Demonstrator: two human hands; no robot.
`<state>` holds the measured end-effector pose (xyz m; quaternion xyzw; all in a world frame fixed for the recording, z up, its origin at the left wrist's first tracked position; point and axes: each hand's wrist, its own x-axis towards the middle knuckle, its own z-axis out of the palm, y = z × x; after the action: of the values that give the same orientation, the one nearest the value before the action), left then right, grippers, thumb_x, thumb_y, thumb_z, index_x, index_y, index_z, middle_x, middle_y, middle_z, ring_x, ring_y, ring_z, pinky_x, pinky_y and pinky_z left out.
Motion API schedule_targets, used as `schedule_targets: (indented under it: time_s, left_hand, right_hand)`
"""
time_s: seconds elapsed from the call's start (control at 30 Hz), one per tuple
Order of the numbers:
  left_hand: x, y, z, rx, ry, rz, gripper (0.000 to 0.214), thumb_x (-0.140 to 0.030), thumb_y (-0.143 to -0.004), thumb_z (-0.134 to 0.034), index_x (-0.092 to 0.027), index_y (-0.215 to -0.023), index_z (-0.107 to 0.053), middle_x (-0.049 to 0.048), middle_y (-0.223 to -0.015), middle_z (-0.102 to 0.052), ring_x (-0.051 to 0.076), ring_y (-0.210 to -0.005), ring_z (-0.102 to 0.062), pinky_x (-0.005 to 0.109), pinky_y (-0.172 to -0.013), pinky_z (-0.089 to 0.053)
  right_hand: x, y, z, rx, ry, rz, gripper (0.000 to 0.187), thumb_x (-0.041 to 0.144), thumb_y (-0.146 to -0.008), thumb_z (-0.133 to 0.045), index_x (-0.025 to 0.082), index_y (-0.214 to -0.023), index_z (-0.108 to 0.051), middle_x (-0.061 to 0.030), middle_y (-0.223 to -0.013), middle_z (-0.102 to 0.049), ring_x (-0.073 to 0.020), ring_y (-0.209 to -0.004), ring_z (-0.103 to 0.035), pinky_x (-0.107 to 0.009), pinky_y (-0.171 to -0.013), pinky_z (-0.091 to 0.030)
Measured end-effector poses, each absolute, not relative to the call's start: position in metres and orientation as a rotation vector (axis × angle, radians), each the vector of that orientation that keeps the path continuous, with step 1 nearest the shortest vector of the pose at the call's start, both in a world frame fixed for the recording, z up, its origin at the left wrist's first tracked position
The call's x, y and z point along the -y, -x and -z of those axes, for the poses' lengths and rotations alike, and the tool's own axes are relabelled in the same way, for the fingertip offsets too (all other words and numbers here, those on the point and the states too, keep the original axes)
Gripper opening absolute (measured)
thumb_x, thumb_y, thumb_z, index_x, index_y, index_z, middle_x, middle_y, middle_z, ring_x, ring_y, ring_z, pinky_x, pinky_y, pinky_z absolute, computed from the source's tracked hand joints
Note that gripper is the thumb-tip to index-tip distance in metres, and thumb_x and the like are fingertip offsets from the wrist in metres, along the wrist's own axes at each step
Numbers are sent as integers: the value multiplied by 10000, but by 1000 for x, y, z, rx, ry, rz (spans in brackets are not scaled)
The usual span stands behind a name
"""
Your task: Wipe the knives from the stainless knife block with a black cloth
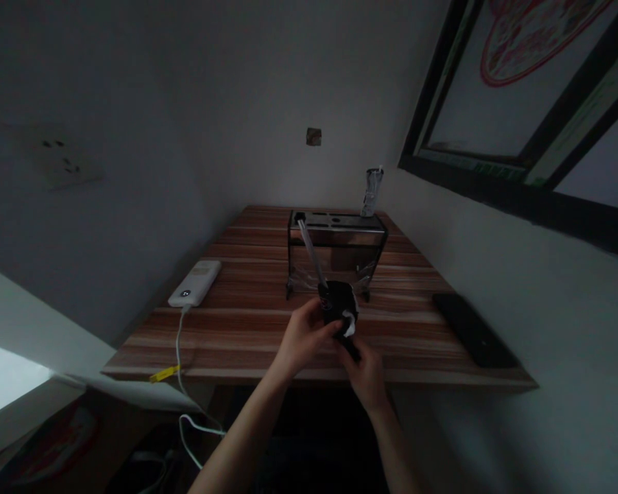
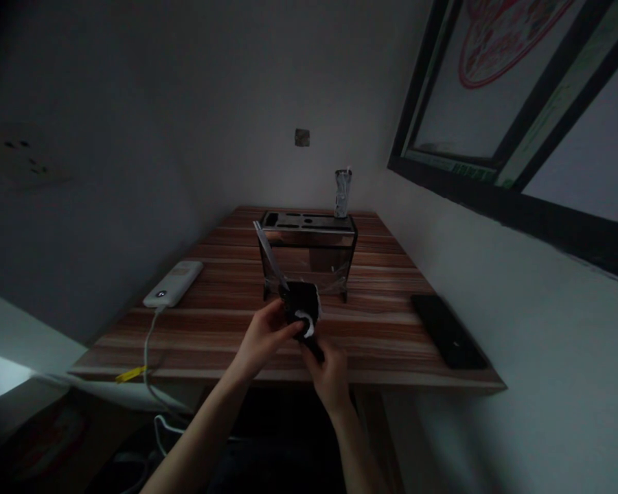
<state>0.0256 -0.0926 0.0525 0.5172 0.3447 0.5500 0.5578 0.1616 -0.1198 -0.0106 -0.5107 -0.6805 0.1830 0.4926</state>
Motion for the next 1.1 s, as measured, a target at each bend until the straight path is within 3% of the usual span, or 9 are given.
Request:
schedule_targets:
  time_s: [0.33, 0.63, 0.73, 1.1]
  left_hand:
    - [96, -40, -51, -933, -1229, -1448, 356, -223, -635, -704, -142, -965, -600, 81, -963, -688, 195, -897, -639, 285, -797, -493]
    - [88, -39, -68, -941, -1195, -1530, 321, -233, -618, -721, -136, -907, -621, 72, -902, -704, 194, -843, -656, 284, -753, -515]
    - [83, -34, -80, -886, -1139, -1572, 328, -238, -601, -736, -134, -894, -630, 78, -915, -706, 200, -866, -655, 294, -775, -513]
    - [57, -9, -113, -776, -1098, -1804, 328, -257, -597, -754, -137, -888, -662, 61, -877, -719, 174, -796, -667, 266, -738, -518]
  right_hand:
    - [120, -161, 8, 1648, 1219, -449, 224, 344, -838, -511, 162, -815, -641, -31, -650, -632, -152, -586, -586, -217, -541, -431]
    - [120, -162, 9, 1606, 1220, -536, 253, 367, -828, -517, 151, -773, -636, -11, -575, -591, -126, -503, -544, -196, -459, -401]
    - [120, -162, 8, 1621, 1219, -541, 246, 364, -827, -518, 157, -837, -651, -7, -576, -591, -126, -494, -544, -197, -455, -406]
    - [121, -161, 7, 1693, 1171, -456, 217, 336, -831, -527, 169, -850, -663, -40, -690, -648, -154, -628, -604, -235, -595, -465]
